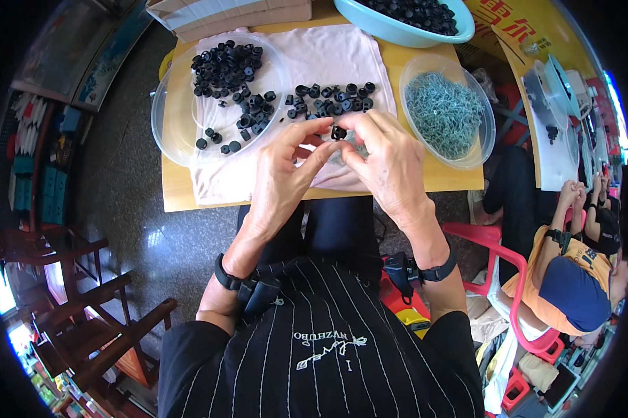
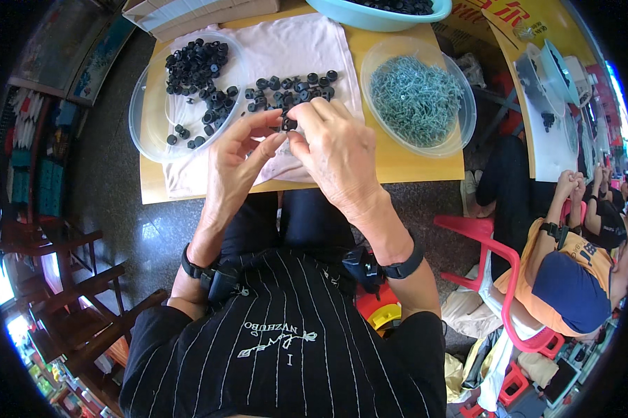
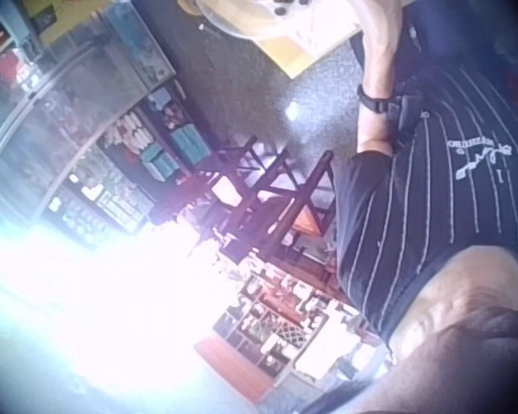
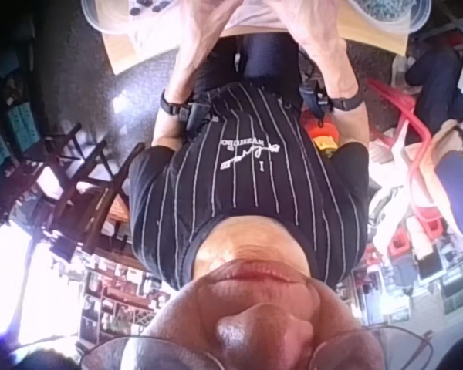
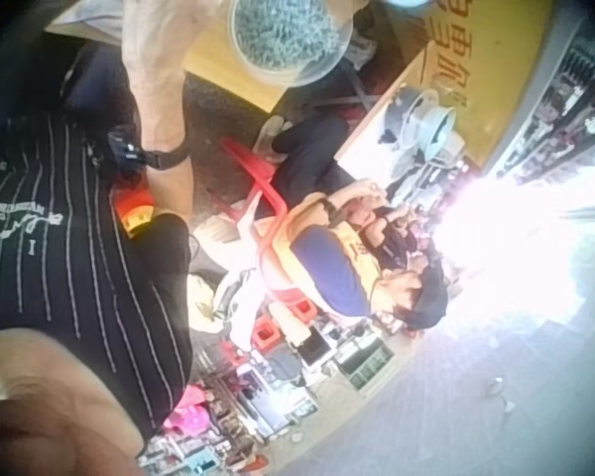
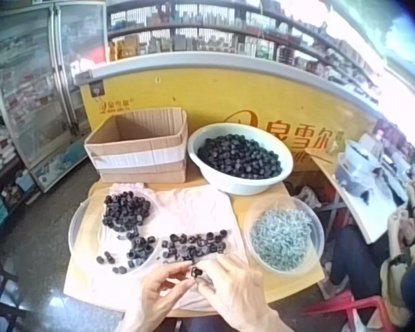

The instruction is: Assembling small black plastic caps with metal pins by hand.

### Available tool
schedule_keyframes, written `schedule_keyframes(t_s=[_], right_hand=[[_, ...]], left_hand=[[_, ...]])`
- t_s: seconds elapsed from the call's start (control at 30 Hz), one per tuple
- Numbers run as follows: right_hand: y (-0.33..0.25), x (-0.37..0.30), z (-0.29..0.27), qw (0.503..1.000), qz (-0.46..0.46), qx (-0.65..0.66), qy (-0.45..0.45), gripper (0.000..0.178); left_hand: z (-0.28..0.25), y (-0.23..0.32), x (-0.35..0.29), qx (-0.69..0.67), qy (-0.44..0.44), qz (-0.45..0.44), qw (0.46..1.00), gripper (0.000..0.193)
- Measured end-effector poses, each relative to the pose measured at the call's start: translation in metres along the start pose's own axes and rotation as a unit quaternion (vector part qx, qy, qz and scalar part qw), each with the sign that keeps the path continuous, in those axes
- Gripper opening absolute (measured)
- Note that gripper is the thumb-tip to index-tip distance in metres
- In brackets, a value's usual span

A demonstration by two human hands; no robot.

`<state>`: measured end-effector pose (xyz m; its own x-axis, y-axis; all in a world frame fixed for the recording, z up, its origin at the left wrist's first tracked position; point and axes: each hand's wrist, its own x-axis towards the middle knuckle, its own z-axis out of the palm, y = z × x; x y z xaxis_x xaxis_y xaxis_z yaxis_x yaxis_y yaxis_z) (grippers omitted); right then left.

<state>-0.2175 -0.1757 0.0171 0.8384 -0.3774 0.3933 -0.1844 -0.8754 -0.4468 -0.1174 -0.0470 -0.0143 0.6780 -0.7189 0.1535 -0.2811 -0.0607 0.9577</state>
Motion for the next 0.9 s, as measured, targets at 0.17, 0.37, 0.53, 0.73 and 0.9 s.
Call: schedule_keyframes(t_s=[0.17, 0.37, 0.53, 0.73, 0.9], right_hand=[[0.004, -0.005, -0.006, 0.998, -0.012, 0.052, 0.029, 0.018], [0.01, -0.014, -0.012, 0.958, 0.095, 0.267, 0.043, 0.018], [0.02, -0.029, -0.014, 0.949, 0.111, 0.285, 0.075, 0.019], [0.028, -0.04, -0.014, 0.867, 0.224, 0.442, 0.043, 0.019], [0.023, -0.042, -0.014, 0.913, 0.156, 0.368, 0.085, 0.027]], left_hand=[[0.002, 0.002, 0.012, -0.208, -0.07, -0.061, 0.974, 0.029], [0.004, 0.003, 0.018, -0.244, -0.057, -0.078, 0.965, 0.024], [0.01, 0.008, 0.033, 0.164, -0.022, 0.103, 0.981, 0.02], [0.017, -0.011, 0.043, 0.331, -0.027, 0.262, 0.906, 0.024], [0.019, 0.01, 0.022, 0.193, -0.022, 0.161, 0.968, 0.02]])
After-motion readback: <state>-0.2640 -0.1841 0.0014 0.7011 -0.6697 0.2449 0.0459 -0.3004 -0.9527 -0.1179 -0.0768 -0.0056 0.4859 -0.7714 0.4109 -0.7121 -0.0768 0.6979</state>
